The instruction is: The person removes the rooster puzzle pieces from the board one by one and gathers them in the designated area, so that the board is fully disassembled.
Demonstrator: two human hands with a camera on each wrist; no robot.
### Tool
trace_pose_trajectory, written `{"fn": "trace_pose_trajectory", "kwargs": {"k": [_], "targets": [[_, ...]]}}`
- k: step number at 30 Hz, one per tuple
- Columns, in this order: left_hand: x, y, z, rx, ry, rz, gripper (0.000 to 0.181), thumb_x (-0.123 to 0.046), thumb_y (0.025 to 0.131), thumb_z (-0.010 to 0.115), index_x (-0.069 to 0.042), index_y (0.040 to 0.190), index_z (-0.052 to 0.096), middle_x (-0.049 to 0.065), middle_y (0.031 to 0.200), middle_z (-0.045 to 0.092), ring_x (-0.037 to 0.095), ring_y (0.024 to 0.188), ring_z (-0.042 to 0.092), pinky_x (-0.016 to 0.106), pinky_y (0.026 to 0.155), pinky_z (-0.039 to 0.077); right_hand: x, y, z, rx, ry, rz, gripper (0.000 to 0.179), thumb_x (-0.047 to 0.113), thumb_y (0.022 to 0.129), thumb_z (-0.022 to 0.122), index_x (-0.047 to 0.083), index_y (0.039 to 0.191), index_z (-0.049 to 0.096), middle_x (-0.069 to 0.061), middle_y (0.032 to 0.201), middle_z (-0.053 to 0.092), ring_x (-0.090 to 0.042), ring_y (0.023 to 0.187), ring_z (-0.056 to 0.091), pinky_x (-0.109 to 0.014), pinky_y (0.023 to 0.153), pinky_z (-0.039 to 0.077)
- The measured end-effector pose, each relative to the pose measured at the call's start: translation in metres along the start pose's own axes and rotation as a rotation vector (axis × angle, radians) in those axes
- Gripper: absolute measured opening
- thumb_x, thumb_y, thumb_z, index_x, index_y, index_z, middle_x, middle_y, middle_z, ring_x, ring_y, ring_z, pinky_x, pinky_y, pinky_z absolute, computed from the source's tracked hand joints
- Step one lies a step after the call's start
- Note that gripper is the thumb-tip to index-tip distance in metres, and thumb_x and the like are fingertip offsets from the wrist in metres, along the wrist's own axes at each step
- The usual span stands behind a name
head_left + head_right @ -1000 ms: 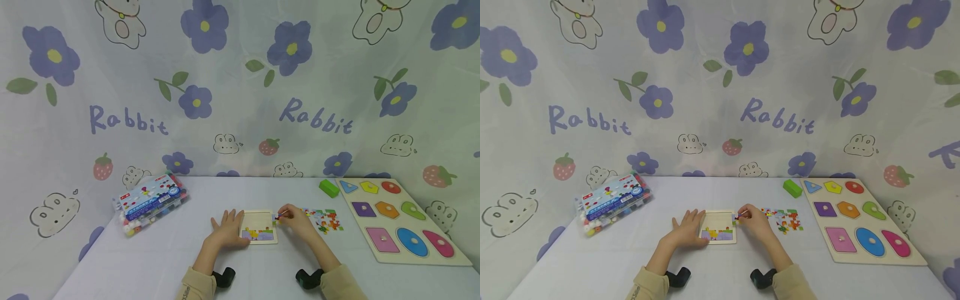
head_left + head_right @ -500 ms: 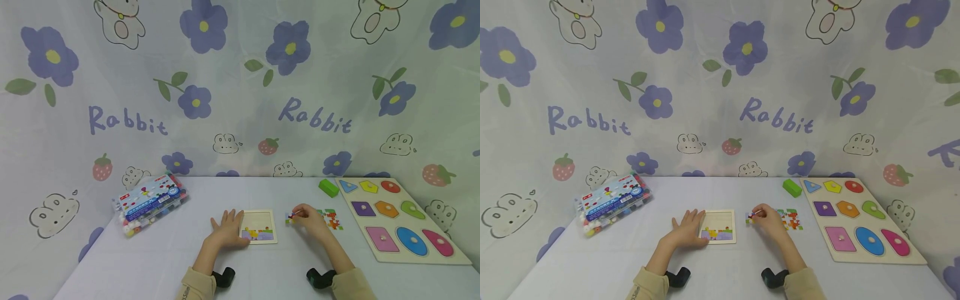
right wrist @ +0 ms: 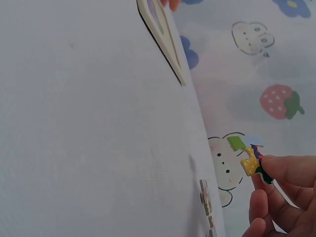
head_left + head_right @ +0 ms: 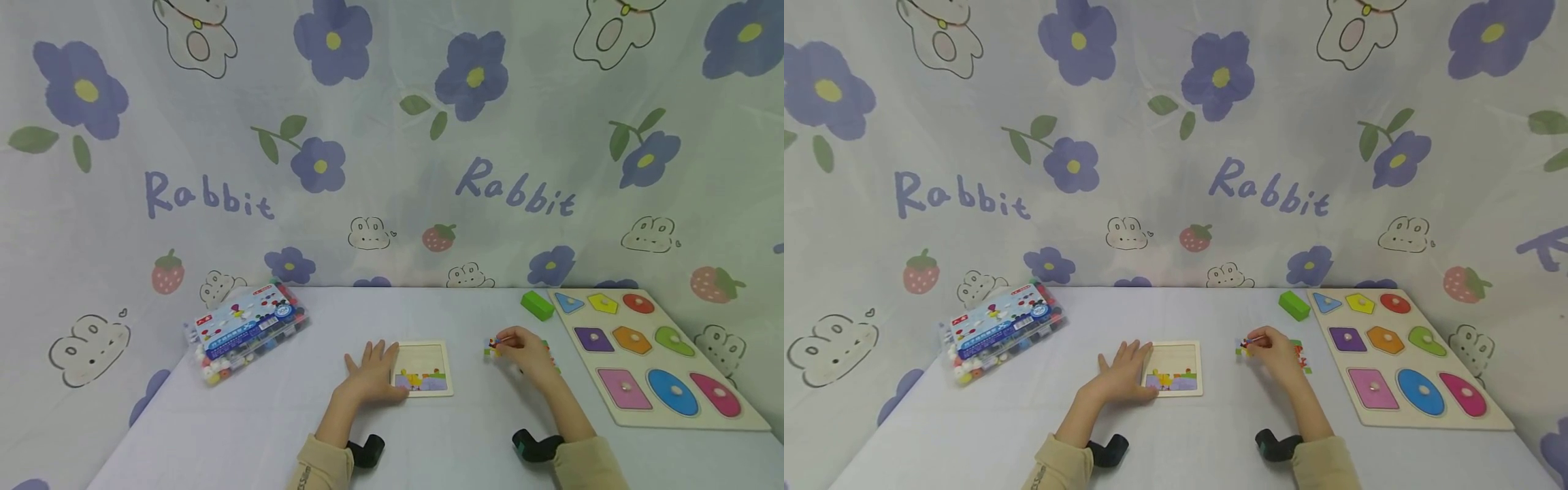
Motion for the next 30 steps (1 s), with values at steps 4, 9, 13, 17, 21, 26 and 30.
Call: {"fn": "trace_pose_trajectory", "kwargs": {"k": [4, 9, 13, 17, 21, 26, 30], "targets": [[0.0, 0.001, 0.0, 0.003, 0.003, -0.003, 0.088, -0.041, 0.072, 0.073, -0.006, 0.142, 0.033, 0.025, 0.147, 0.023, 0.047, 0.136, 0.012, 0.076, 0.094, 0.0, -0.003, -0.001, -0.008, -0.007, -0.027, 0.011, 0.023, 0.012, 0.088, 0.06, -0.002, 0.106, 0.059, -0.012, 0.093, 0.064, -0.019, 0.081, 0.057, -0.03, 0.063, 0.047], [0.001, 0.002, 0.001, 0.007, 0.003, -0.004, 0.088, -0.041, 0.072, 0.072, -0.006, 0.142, 0.032, 0.025, 0.148, 0.023, 0.047, 0.136, 0.012, 0.075, 0.094, 0.0, -0.011, -0.002, -0.011, 0.029, -0.091, 0.071, 0.021, 0.01, 0.086, 0.062, -0.003, 0.102, 0.061, -0.009, 0.086, 0.063, -0.018, 0.073, 0.055, -0.029, 0.06, 0.044], [0.001, 0.001, 0.0, 0.002, 0.001, -0.001, 0.087, -0.04, 0.072, 0.073, -0.006, 0.142, 0.033, 0.025, 0.147, 0.024, 0.047, 0.136, 0.013, 0.076, 0.094, 0.0, -0.016, -0.003, -0.01, 0.057, -0.108, 0.111, 0.02, 0.005, 0.082, 0.065, -0.006, 0.098, 0.062, -0.008, 0.08, 0.063, -0.017, 0.067, 0.054, -0.029, 0.056, 0.044], [0.0, 0.0, -0.001, -0.004, -0.004, 0.003, 0.087, -0.039, 0.071, 0.074, -0.006, 0.141, 0.034, 0.025, 0.146, 0.024, 0.047, 0.135, 0.013, 0.076, 0.093, 0.0, -0.018, -0.003, -0.01, 0.044, -0.146, 0.119, 0.021, 0.004, 0.08, 0.066, -0.007, 0.097, 0.063, -0.006, 0.077, 0.062, -0.015, 0.064, 0.053, -0.028, 0.055, 0.044], [-0.001, 0.0, -0.001, -0.002, -0.01, 0.001, 0.087, -0.039, 0.071, 0.074, -0.006, 0.141, 0.034, 0.025, 0.147, 0.024, 0.047, 0.136, 0.013, 0.076, 0.094, 0.0, -0.02, -0.003, -0.01, 0.027, -0.192, 0.117, 0.021, 0.006, 0.079, 0.066, -0.005, 0.097, 0.065, -0.005, 0.075, 0.062, -0.014, 0.063, 0.053, -0.028, 0.054, 0.043], [-0.001, 0.0, -0.001, 0.003, -0.007, -0.001, 0.087, -0.04, 0.072, 0.073, -0.006, 0.142, 0.033, 0.025, 0.147, 0.023, 0.047, 0.136, 0.012, 0.076, 0.094, 0.0, -0.018, -0.003, -0.01, 0.014, -0.253, 0.088, 0.023, 0.008, 0.079, 0.067, -0.005, 0.098, 0.065, -0.006, 0.076, 0.062, -0.015, 0.063, 0.053, -0.027, 0.054, 0.042], [-0.002, 0.0, 0.0, 0.008, -0.002, 0.003, 0.086, -0.039, 0.073, 0.073, -0.008, 0.142, 0.033, 0.025, 0.147, 0.024, 0.047, 0.136, 0.013, 0.075, 0.095, 0.0, -0.015, -0.003, -0.011, -0.018, -0.289, 0.059, 0.024, 0.01, 0.08, 0.067, -0.002, 0.101, 0.064, -0.006, 0.077, 0.059, -0.016, 0.064, 0.051, -0.027, 0.053, 0.04]]}}
Point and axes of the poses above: each hand's wrist, its own y-axis towards the middle knuckle, its own z-axis out of the palm, x = y × z, the point moved 7 cm from there along y, towards the middle knuckle
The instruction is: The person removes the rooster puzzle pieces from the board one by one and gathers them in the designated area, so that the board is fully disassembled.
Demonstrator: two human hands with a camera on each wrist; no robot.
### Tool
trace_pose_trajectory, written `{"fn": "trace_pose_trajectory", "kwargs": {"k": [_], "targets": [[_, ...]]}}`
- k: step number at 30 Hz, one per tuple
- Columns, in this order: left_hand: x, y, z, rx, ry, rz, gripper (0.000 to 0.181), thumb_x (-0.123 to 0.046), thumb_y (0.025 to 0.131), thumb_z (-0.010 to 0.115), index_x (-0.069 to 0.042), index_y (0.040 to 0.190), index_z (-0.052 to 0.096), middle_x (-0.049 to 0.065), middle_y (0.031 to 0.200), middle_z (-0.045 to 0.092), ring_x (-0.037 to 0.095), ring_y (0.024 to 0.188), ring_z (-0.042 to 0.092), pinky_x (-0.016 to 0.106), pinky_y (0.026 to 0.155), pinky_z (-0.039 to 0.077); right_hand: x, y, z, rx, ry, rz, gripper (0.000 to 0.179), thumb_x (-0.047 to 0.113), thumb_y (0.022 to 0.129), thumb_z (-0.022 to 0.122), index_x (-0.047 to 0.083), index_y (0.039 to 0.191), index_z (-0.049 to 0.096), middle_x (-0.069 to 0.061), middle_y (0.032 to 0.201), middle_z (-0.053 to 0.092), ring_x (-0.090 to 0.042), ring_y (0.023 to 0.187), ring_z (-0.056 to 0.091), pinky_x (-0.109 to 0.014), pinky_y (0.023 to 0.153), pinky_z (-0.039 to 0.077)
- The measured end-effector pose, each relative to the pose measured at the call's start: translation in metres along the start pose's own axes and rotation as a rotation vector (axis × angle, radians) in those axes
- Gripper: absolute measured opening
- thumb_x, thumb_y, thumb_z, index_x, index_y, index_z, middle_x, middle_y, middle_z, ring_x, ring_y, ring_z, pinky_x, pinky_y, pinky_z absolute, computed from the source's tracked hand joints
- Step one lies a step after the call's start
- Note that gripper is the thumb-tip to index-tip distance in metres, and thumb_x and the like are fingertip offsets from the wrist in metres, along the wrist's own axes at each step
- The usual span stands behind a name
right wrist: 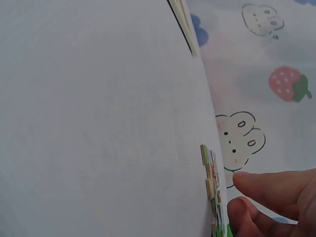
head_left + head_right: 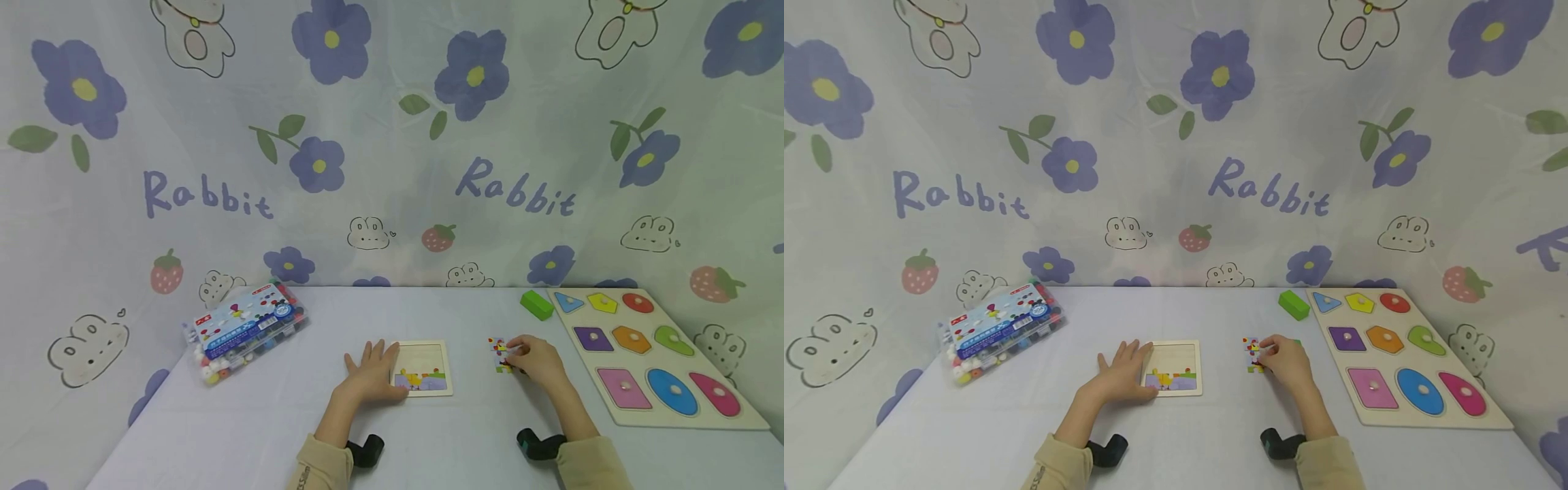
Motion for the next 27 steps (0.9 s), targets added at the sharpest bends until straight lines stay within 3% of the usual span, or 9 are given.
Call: {"fn": "trace_pose_trajectory", "kwargs": {"k": [8, 15, 20, 27], "targets": [[-0.013, 0.001, 0.0, 0.039, 0.02, 0.08, 0.077, -0.034, 0.077, 0.07, -0.012, 0.142, 0.036, 0.02, 0.148, 0.025, 0.046, 0.136, 0.015, 0.073, 0.097, 0.001, 0.009, 0.0, 0.003, -0.058, 0.096, -0.032, 0.024, 0.006, 0.08, 0.067, 0.0, 0.103, 0.064, -0.01, 0.084, 0.061, -0.019, 0.07, 0.055, -0.027, 0.053, 0.044], [-0.028, -0.013, 0.001, 0.13, 0.066, 0.16, 0.072, -0.038, 0.08, 0.069, -0.018, 0.142, 0.038, 0.016, 0.15, 0.025, 0.043, 0.138, 0.013, 0.071, 0.1, 0.002, 0.023, 0.0, 0.013, -0.082, 0.144, -0.079, 0.02, 0.006, 0.079, 0.068, 0.003, 0.099, 0.066, -0.006, 0.082, 0.064, -0.021, 0.079, 0.061, -0.025, 0.057, 0.045], [-0.033, -0.025, 0.004, 0.181, 0.115, 0.185, 0.066, -0.04, 0.08, 0.068, -0.024, 0.139, 0.043, 0.015, 0.149, 0.028, 0.042, 0.137, 0.017, 0.07, 0.101, 0.007, 0.035, -0.002, 0.029, -0.047, 0.172, -0.086, 0.018, 0.005, 0.079, 0.068, 0.005, 0.098, 0.066, -0.004, 0.08, 0.063, -0.016, 0.074, 0.059, -0.026, 0.056, 0.045], [-0.032, -0.03, 0.007, 0.197, 0.14, 0.197, 0.065, -0.044, 0.079, 0.068, -0.029, 0.138, 0.044, 0.015, 0.148, 0.028, 0.044, 0.135, 0.019, 0.069, 0.101, 0.009, 0.052, -0.009, 0.054, 0.045, 0.207, -0.091, 0.017, 0.005, 0.078, 0.07, 0.008, 0.094, 0.067, 0.0, 0.078, 0.063, -0.013, 0.071, 0.058, -0.026, 0.053, 0.046]]}}
Point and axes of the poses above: each hand's wrist, its own y-axis towards the middle knuckle, its own z-axis out of the palm, x = y × z, the point moved 7 cm from there along y, towards the middle knuckle
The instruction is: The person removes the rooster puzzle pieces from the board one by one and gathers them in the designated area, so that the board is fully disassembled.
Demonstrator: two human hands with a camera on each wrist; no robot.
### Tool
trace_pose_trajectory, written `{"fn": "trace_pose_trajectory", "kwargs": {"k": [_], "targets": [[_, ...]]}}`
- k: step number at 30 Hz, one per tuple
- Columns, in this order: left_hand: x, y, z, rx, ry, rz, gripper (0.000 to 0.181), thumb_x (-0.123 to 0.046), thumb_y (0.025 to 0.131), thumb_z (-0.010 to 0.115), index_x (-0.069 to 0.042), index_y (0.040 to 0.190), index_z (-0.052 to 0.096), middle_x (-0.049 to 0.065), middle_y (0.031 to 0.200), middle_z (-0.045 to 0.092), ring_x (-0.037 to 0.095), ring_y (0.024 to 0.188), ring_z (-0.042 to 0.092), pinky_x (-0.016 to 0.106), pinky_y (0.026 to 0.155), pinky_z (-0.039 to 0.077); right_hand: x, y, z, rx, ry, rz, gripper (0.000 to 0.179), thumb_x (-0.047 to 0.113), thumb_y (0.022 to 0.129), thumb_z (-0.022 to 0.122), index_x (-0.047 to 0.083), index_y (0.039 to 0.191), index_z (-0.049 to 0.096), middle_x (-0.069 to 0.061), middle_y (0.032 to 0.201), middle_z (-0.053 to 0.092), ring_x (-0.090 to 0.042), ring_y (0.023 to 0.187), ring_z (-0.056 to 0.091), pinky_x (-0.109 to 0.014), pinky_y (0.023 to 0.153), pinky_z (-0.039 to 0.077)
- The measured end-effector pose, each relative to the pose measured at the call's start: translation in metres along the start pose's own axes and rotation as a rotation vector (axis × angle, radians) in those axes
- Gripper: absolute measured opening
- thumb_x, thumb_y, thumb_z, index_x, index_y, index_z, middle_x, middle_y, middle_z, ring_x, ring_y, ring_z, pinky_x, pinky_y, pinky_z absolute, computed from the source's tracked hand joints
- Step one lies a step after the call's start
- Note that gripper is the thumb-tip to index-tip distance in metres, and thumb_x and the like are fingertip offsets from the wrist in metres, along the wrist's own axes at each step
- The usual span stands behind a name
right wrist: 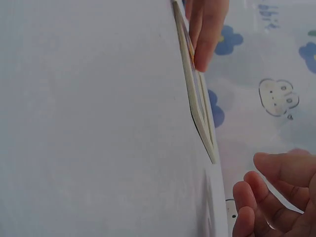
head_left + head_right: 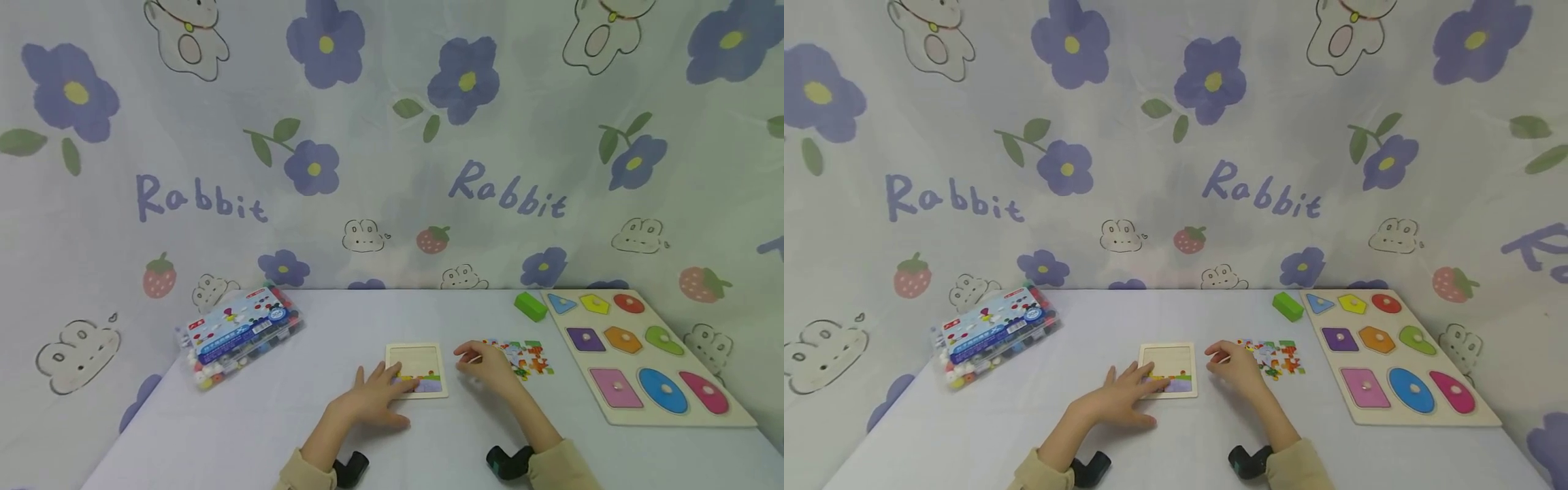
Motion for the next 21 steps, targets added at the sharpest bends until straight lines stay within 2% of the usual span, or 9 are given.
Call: {"fn": "trace_pose_trajectory", "kwargs": {"k": [8, 13, 17, 21], "targets": [[0.003, 0.0, 0.001, -0.011, -0.009, 0.011, 0.064, -0.043, 0.08, 0.068, -0.028, 0.137, 0.045, 0.015, 0.148, 0.029, 0.045, 0.135, 0.02, 0.071, 0.099, 0.01, 0.011, -0.005, 0.017, 0.071, 0.005, -0.035, 0.017, 0.004, 0.078, 0.07, 0.008, 0.094, 0.066, 0.0, 0.078, 0.061, -0.013, 0.07, 0.057, -0.026, 0.054, 0.047], [0.003, 0.0, 0.001, -0.023, -0.017, 0.021, 0.061, -0.041, 0.079, 0.069, -0.027, 0.135, 0.048, 0.016, 0.147, 0.03, 0.045, 0.134, 0.021, 0.072, 0.098, 0.011, 0.016, -0.005, 0.028, 0.123, -0.009, -0.076, 0.018, 0.005, 0.076, 0.071, 0.01, 0.093, 0.066, 0.001, 0.079, 0.06, -0.013, 0.07, 0.054, -0.027, 0.059, 0.045], [0.002, 0.0, 0.001, -0.021, -0.021, 0.021, 0.06, -0.041, 0.079, 0.069, -0.027, 0.134, 0.049, 0.016, 0.147, 0.031, 0.045, 0.134, 0.021, 0.073, 0.097, 0.011, 0.019, -0.009, 0.037, 0.177, -0.076, -0.113, 0.027, 0.007, 0.071, 0.076, 0.012, 0.095, 0.067, -0.002, 0.085, 0.055, -0.015, 0.075, 0.049, -0.03, 0.064, 0.04], [0.002, 0.0, 0.001, -0.024, -0.021, 0.019, 0.06, -0.039, 0.078, 0.07, -0.028, 0.133, 0.05, 0.015, 0.147, 0.031, 0.045, 0.135, 0.021, 0.074, 0.096, 0.01, 0.018, -0.013, 0.044, 0.223, -0.167, -0.113, 0.043, 0.013, 0.067, 0.081, 0.014, 0.107, 0.065, -0.005, 0.089, 0.047, -0.017, 0.081, 0.045, -0.033, 0.068, 0.039]]}}
Point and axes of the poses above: each hand's wrist, its own y-axis towards the middle knuckle, its own z-axis out of the palm, x = y × z, the point moved 7 cm from there along y, towards the middle knuckle
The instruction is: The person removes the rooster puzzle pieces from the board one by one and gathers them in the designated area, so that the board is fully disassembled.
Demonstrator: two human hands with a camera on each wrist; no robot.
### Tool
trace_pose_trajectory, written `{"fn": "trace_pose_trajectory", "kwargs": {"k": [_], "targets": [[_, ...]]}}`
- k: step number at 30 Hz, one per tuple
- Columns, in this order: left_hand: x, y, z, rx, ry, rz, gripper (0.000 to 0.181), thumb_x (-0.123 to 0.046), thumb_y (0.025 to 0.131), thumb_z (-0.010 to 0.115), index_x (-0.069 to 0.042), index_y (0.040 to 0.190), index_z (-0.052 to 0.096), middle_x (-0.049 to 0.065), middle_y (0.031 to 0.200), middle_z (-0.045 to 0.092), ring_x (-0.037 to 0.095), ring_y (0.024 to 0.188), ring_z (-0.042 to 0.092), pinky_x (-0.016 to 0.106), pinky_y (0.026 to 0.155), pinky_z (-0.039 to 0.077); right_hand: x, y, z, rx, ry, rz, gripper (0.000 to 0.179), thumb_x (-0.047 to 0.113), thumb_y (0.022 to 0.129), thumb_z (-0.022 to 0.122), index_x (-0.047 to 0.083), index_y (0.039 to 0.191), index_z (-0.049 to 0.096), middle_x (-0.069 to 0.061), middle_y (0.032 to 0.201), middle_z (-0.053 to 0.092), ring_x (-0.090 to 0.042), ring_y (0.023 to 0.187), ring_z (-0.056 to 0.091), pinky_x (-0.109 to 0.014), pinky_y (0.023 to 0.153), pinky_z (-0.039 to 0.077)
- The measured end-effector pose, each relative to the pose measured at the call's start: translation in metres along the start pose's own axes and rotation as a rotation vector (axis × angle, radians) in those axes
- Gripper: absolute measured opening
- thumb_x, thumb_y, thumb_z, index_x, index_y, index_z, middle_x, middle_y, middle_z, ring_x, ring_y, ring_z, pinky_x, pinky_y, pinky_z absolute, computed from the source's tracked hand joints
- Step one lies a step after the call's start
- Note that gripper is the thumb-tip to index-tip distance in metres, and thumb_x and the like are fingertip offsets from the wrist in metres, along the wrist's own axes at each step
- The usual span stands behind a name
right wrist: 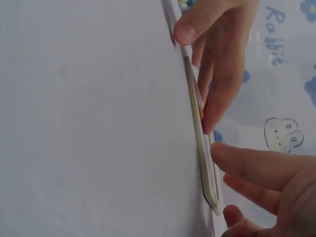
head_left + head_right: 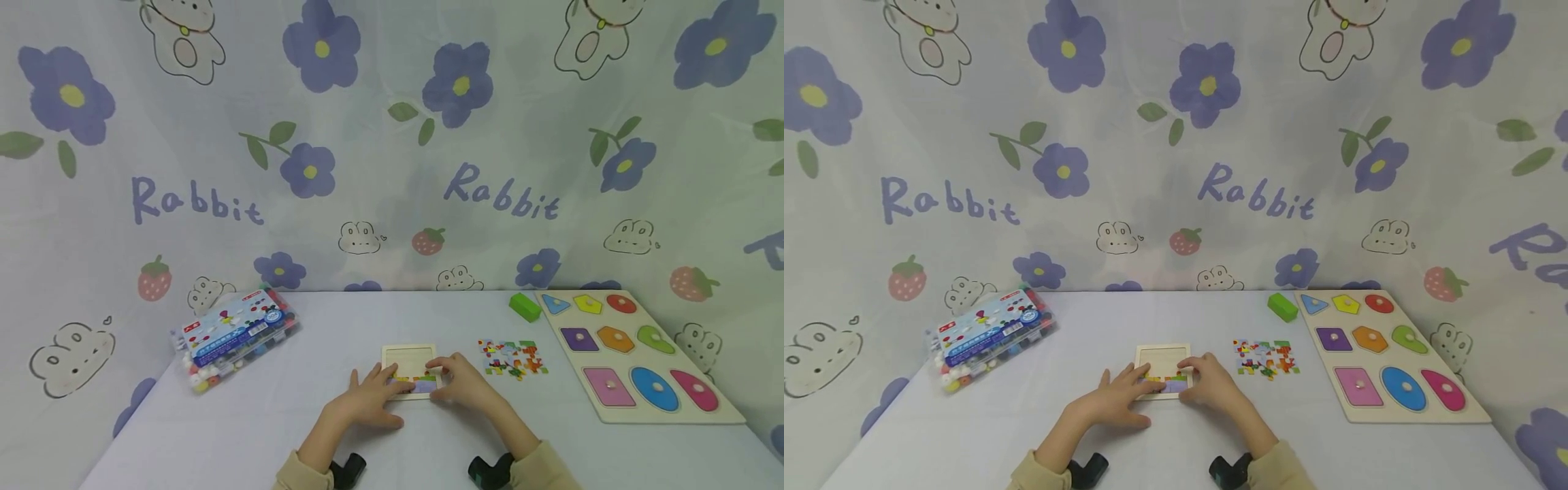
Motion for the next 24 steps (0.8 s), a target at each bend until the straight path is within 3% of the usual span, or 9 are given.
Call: {"fn": "trace_pose_trajectory", "kwargs": {"k": [5, 14, 24], "targets": [[0.0006, -0.0004, 0.0001, -0.011, 0.009, 0.001, 0.058, -0.038, 0.078, 0.071, -0.029, 0.132, 0.051, 0.015, 0.147, 0.032, 0.045, 0.134, 0.022, 0.074, 0.096, 0.01, -0.0005, -0.0041, 0.0042, 0.019, -0.027, 0.029, 0.054, 0.02, 0.069, 0.081, 0.013, 0.118, 0.061, -0.006, 0.088, 0.041, -0.018, 0.078, 0.041, -0.031, 0.063, 0.036], [0.0014, -0.0001, 0.0001, -0.011, 0.007, -0.002, 0.058, -0.037, 0.078, 0.071, -0.03, 0.132, 0.051, 0.014, 0.147, 0.032, 0.045, 0.134, 0.023, 0.075, 0.095, 0.01, 0.0019, -0.0045, 0.0057, 0.014, -0.028, 0.019, 0.044, 0.02, 0.07, 0.079, 0.015, 0.111, 0.062, -0.005, 0.085, 0.039, -0.017, 0.073, 0.039, -0.029, 0.057, 0.03], [0.0015, 0.0, 0.0013, -0.014, 0.007, 0.0, 0.057, -0.037, 0.077, 0.071, -0.03, 0.131, 0.052, 0.015, 0.147, 0.032, 0.045, 0.134, 0.023, 0.075, 0.095, 0.012, 0.0022, -0.0025, 0.0024, -0.042, 0.044, 0.0, 0.044, 0.011, 0.065, 0.082, 0.018, 0.099, 0.054, -0.007, 0.097, 0.045, -0.021, 0.086, 0.048, -0.037, 0.069, 0.042]]}}
Point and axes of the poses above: each hand's wrist, its own y-axis towards the middle knuckle, its own z-axis out of the palm, x = y × z, the point moved 7 cm from there along y, towards the middle knuckle
